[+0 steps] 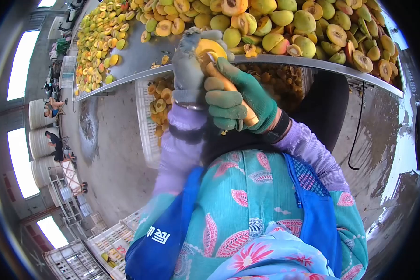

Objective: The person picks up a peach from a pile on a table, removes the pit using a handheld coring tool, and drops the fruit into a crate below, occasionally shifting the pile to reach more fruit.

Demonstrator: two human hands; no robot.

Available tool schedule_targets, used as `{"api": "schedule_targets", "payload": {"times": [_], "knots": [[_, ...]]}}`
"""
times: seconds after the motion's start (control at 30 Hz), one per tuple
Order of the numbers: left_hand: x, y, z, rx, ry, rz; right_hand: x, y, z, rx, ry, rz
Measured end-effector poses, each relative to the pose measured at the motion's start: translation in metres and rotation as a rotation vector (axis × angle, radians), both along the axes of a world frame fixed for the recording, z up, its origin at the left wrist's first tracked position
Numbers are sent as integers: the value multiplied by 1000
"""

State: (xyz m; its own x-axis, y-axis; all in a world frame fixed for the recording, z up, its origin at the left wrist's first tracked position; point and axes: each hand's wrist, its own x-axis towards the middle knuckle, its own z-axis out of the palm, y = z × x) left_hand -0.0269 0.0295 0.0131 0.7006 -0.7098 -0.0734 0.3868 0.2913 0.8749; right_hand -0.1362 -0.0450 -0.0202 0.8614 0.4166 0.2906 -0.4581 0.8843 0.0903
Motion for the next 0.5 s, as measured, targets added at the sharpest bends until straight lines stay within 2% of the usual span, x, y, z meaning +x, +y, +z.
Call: {"api": "schedule_targets", "payload": {"times": [0.03, 0.13, 0.17, 0.27, 0.3, 0.4, 0.47, 0.5], "knots": [[-5, 0, 4, 37, 38, 76, -1, -2, 3, -36, 19, 4], [-1, 4, 1, -40, -171, -84, -10, 2, 6, -61, 42, 30], [-7, 4, 9, 45, -602, -32, -14, 3, 6, -16, 14, 29], [-1, -4, 14, 124, -981, -67, -17, 6, 2, 80, -57, 4], [1, -2, 15, 78, -616, -155, -15, 5, 1, 104, -87, -13], [-4, -1, -7, -229, 125, -139, -14, 2, 15, 43, -51, -4], [7, 2, -28, -179, 317, -67, -15, 4, 18, 63, -40, 29], [5, 7, -32, -94, 83, 80, -17, 1, 14, 60, -64, 13]]}}
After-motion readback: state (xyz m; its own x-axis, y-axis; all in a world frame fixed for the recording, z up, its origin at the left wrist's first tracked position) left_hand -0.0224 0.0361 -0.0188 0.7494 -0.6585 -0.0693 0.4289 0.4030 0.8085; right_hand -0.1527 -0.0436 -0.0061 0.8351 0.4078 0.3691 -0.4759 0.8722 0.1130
